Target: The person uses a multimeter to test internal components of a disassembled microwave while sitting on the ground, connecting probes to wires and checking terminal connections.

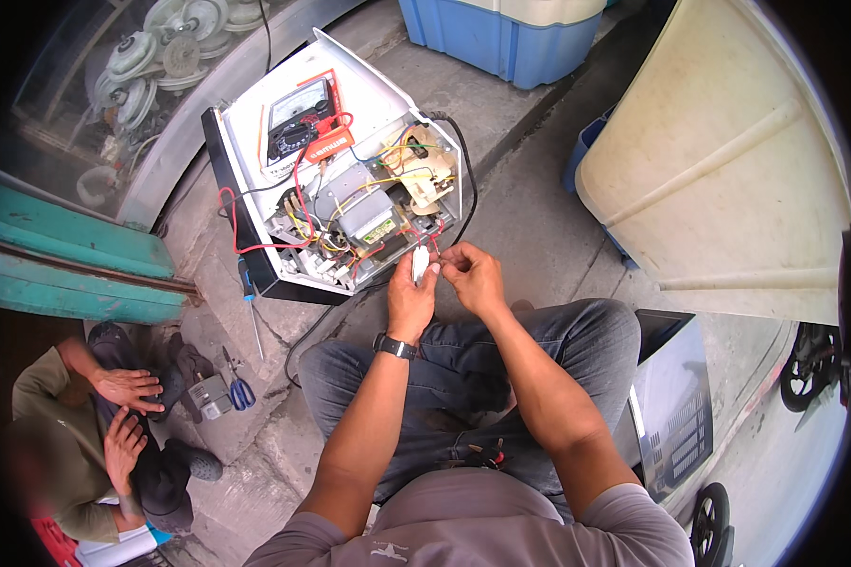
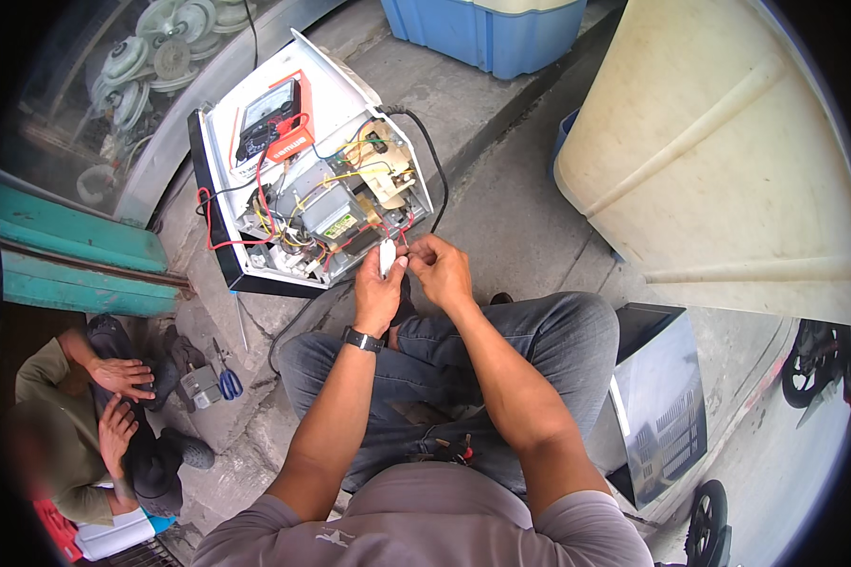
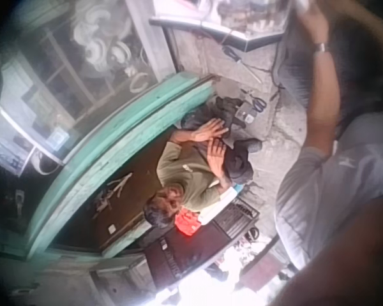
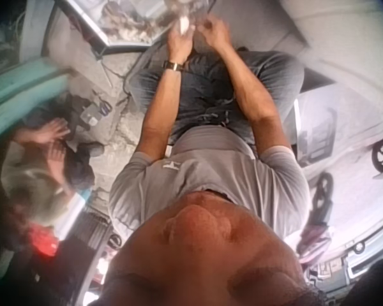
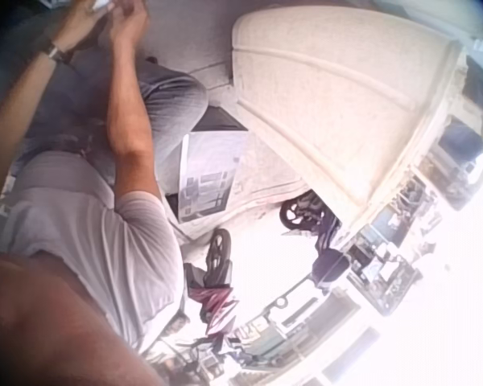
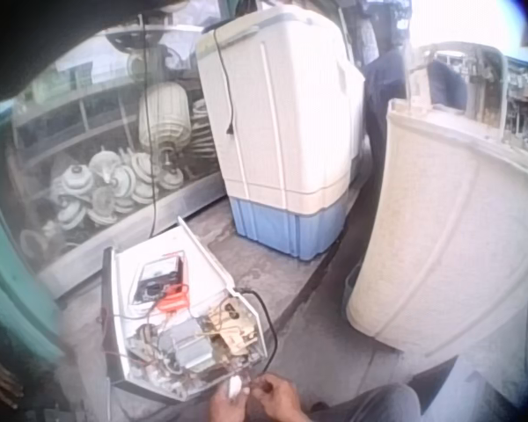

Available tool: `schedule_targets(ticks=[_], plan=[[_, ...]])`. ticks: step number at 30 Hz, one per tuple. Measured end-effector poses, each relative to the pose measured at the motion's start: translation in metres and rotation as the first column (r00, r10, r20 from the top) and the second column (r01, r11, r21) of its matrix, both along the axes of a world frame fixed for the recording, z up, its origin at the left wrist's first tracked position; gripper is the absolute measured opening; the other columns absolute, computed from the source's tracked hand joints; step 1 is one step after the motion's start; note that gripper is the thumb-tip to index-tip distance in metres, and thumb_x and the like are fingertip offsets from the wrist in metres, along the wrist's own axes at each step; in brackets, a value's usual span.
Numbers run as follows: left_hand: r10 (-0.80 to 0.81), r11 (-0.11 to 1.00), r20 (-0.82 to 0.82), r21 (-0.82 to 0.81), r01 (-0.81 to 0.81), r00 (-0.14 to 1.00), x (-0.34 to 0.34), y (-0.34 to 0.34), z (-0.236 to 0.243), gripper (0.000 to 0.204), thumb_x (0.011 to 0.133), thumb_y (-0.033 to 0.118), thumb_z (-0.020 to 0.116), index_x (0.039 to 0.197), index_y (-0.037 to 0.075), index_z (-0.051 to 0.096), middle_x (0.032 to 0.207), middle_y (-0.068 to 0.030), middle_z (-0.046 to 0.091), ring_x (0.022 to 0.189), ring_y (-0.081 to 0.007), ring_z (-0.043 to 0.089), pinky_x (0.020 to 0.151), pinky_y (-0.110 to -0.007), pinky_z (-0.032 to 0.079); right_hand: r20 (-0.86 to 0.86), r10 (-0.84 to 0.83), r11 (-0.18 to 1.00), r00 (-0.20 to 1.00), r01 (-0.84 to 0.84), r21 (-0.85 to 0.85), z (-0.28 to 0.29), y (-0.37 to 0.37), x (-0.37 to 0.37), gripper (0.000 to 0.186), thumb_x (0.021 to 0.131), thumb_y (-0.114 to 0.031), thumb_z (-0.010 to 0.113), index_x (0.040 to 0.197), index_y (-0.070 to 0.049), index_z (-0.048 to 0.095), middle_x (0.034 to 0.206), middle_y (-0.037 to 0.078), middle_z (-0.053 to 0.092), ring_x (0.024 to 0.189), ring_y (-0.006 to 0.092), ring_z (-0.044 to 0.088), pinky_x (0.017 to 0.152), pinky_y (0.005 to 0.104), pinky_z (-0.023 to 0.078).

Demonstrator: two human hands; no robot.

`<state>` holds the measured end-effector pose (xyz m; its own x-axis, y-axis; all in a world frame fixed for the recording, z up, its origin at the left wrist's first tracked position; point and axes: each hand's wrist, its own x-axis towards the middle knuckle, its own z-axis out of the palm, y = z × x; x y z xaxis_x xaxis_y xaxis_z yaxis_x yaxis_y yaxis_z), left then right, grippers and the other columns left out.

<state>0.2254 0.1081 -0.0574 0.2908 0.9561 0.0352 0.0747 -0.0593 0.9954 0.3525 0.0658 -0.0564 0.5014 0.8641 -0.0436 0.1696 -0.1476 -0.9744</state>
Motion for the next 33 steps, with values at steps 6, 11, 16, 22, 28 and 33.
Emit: schedule_targets(ticks=[6,11,16,22,28,33], plan=[[0.107,0.765,0.429,-0.612,0.201,0.897,-0.011,-0.002,-0.004,0.033,0.103,0.021,0.060,0.133,0.006,0.060,0.122,-0.0069,0.068,0.109,-0.0176,0.065,0.082,-0.032,0.050,-0.146,-0.051,0.998,0.988,0.055,0.023,-0.012,-0.004,-0.004,0.013,0.088,-0.002,0.074,0.100,-0.001,0.070,0.087,0.007,0.075,0.077,0.0122,0.070,0.073,0.0292,0.057],[0.165,0.642,0.497,-0.710,0.289,0.852,-0.017,0.003,-0.007,0.031,0.102,0.019,0.058,0.131,0.007,0.060,0.122,-0.0081,0.067,0.113,-0.0218,0.063,0.094,-0.040,0.049,-0.094,-0.045,0.999,0.995,0.046,0.000,-0.005,-0.010,-0.007,0.016,0.088,-0.001,0.072,0.103,-0.001,0.069,0.088,0.008,0.075,0.078,0.0129,0.070,0.073,0.0297,0.057],[0.170,0.602,0.503,-0.734,0.315,0.847,-0.013,0.004,-0.005,0.030,0.101,0.017,0.058,0.129,0.009,0.059,0.118,-0.0067,0.066,0.113,-0.0219,0.063,0.101,-0.042,0.047,-0.093,-0.030,0.999,0.995,0.028,-0.020,0.001,-0.014,-0.005,0.015,0.088,-0.001,0.072,0.103,-0.001,0.069,0.089,0.008,0.076,0.078,0.0136,0.071,0.073,0.0301,0.058],[0.100,0.585,0.527,-0.717,0.379,0.844,-0.012,0.009,-0.014,0.029,0.102,0.020,0.057,0.129,0.009,0.058,0.120,-0.0073,0.067,0.115,-0.0220,0.063,0.100,-0.045,0.047,-0.063,-0.005,0.999,0.998,0.008,0.041,0.007,-0.016,-0.004,0.016,0.089,-0.001,0.071,0.104,-0.001,0.069,0.088,0.010,0.076,0.077,0.0150,0.071,0.072,0.0313,0.058],[0.038,0.560,0.567,-0.694,0.453,0.823,-0.011,0.013,-0.024,0.029,0.102,0.023,0.056,0.127,0.008,0.059,0.132,-0.0133,0.065,0.121,-0.0244,0.062,0.098,-0.045,0.048,-0.024,0.034,0.999,0.999,-0.033,0.030,0.010,-0.020,-0.003,0.017,0.089,-0.001,0.071,0.106,-0.001,0.069,0.088,0.010,0.076,0.076,0.0171,0.072,0.072,0.0334,0.058],[0.052,0.609,0.522,-0.692,0.387,0.851,-0.006,0.010,-0.023,0.024,0.102,0.020,0.059,0.123,0.010,0.061,0.124,-0.0121,0.068,0.115,-0.0261,0.064,0.092,-0.044,0.052,0.041,0.040,0.997,0.998,-0.043,0.064,0.010,-0.022,-0.001,0.016,0.090,-0.002,0.069,0.106,-0.001,0.069,0.087,0.011,0.076,0.076,0.0195,0.073,0.071,0.0352,0.058]])
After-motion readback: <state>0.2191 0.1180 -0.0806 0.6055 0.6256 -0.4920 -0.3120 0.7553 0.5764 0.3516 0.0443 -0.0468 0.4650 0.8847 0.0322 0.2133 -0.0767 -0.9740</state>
